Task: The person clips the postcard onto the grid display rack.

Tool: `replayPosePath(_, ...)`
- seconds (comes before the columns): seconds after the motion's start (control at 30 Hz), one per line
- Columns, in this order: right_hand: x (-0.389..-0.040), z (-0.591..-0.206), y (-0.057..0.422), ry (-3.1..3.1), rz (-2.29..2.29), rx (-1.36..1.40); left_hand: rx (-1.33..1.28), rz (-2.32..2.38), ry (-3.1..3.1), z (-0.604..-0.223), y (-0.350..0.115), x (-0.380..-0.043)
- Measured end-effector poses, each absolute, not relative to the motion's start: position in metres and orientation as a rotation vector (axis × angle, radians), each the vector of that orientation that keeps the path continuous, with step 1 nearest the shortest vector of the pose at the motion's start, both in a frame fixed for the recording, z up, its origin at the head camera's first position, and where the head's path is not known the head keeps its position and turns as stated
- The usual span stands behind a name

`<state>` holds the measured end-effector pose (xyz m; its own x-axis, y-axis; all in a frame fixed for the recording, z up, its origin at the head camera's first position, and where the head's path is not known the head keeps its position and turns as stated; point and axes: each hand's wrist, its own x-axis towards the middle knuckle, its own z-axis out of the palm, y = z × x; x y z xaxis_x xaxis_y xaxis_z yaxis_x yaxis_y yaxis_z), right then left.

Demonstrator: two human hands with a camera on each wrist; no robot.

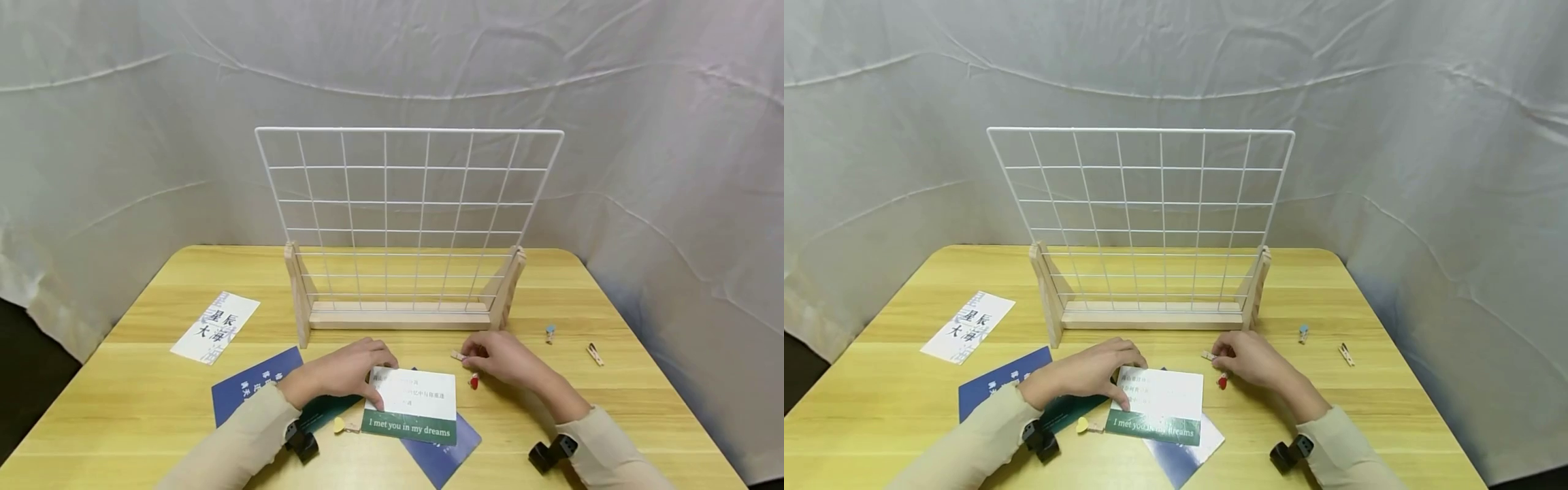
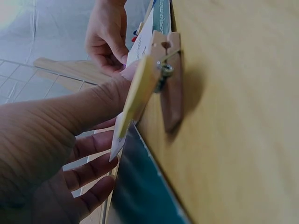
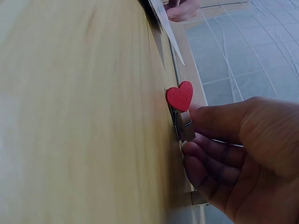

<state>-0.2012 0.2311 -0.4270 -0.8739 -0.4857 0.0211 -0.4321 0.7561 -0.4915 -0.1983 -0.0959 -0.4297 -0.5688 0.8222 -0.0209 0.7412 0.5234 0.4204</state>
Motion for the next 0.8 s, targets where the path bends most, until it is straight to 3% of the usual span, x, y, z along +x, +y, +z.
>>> replayPosePath(0.8,-0.1980,-0.4212,0.2292,2.881,-0.740,-0.743,1.403,0.636,2.679,-0.4250,-0.0916,-0.1952)
